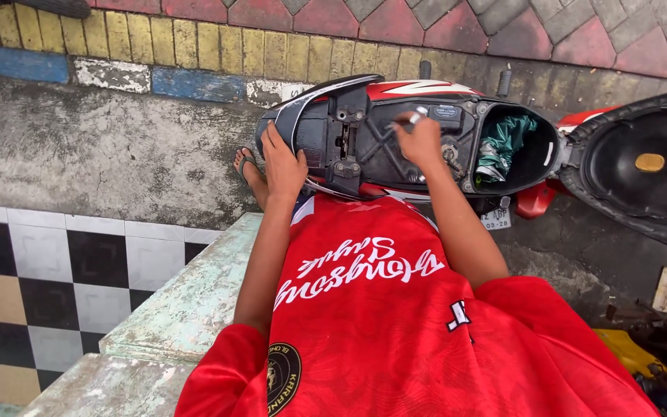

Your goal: A person uses a wrench to work on bolts inside the under-seat storage area of a motorcycle.

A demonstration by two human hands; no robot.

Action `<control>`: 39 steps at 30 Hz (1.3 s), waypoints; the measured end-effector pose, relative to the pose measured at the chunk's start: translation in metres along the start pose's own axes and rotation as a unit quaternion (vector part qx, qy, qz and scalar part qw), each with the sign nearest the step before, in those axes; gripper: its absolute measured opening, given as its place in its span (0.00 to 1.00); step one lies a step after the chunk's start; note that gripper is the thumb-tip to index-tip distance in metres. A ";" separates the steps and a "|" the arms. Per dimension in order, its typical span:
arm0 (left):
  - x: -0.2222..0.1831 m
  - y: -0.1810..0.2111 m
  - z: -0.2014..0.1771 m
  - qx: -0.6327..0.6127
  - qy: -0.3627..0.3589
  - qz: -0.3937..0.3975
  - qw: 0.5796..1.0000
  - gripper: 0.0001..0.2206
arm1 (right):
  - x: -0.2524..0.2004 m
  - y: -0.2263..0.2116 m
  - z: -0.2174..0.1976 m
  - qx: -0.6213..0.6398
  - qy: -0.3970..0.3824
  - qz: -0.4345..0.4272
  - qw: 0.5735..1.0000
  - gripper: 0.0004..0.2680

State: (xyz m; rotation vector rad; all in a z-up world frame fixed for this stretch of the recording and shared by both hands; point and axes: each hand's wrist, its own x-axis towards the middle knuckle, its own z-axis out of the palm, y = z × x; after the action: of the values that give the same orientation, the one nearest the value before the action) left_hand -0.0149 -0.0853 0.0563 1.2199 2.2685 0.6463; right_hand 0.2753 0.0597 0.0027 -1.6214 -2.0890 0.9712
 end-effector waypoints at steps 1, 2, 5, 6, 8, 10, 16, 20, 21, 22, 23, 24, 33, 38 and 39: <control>-0.002 0.001 0.000 0.000 0.003 -0.002 1.000 0.41 | 0.008 -0.017 0.005 0.001 -0.002 -0.003 1.000 0.06; -0.004 0.002 -0.001 -0.004 0.008 -0.004 1.000 0.40 | 0.016 -0.034 0.010 0.020 -0.002 -0.067 0.998 0.05; -0.012 0.003 0.000 -0.009 0.021 -0.003 1.000 0.41 | 0.035 -0.058 0.031 0.014 -0.024 -0.142 0.989 0.05; -0.011 0.005 -0.001 -0.009 0.027 0.005 1.000 0.42 | 0.044 -0.063 0.038 -0.011 -0.039 -0.152 0.988 0.05; -0.008 0.003 0.002 -0.016 0.031 0.005 0.999 0.42 | 0.051 -0.067 0.049 -0.025 -0.051 -0.138 0.989 0.05; -0.008 -0.002 0.004 -0.020 0.031 0.003 0.999 0.42 | 0.054 -0.066 0.063 -0.038 -0.066 -0.119 0.990 0.04; -0.008 0.000 -0.002 -0.018 0.011 0.003 1.000 0.42 | 0.061 -0.052 0.085 -0.102 -0.095 -0.052 0.989 0.08; -0.010 0.001 -0.002 -0.009 0.010 0.002 1.000 0.41 | 0.059 -0.054 0.082 -0.150 -0.083 -0.157 0.973 0.05; -0.006 0.002 -0.002 -0.007 0.012 0.004 1.000 0.41 | 0.062 -0.056 0.080 -0.162 -0.075 -0.183 0.967 0.05; -0.007 0.002 -0.002 -0.008 0.013 0.005 1.000 0.41 | 0.062 -0.052 0.084 -0.163 -0.074 -0.183 0.967 0.05; -0.007 0.001 -0.002 -0.008 0.015 0.006 1.000 0.42 | 0.062 -0.049 0.088 -0.176 -0.080 -0.195 0.962 0.04; -0.008 0.000 -0.002 -0.007 0.016 0.007 1.000 0.42 | 0.062 -0.046 0.092 -0.188 -0.087 -0.206 0.956 0.04; -0.008 0.001 0.000 -0.005 0.019 0.007 1.000 0.42 | 0.053 -0.064 0.091 -0.217 -0.084 -0.230 0.945 0.07; -0.008 -0.005 0.005 0.007 0.027 0.019 0.999 0.42 | 0.053 -0.067 0.097 -0.220 -0.081 -0.224 0.946 0.07; -0.008 -0.008 0.009 0.013 0.029 0.022 0.999 0.43 | 0.051 -0.066 0.098 -0.223 -0.080 -0.224 0.945 0.07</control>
State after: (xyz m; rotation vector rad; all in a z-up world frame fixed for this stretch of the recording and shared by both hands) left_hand -0.0110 -0.0941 0.0463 1.2820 2.3103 0.6785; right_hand 0.1511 0.0694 -0.0298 -1.1668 -2.7754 0.5133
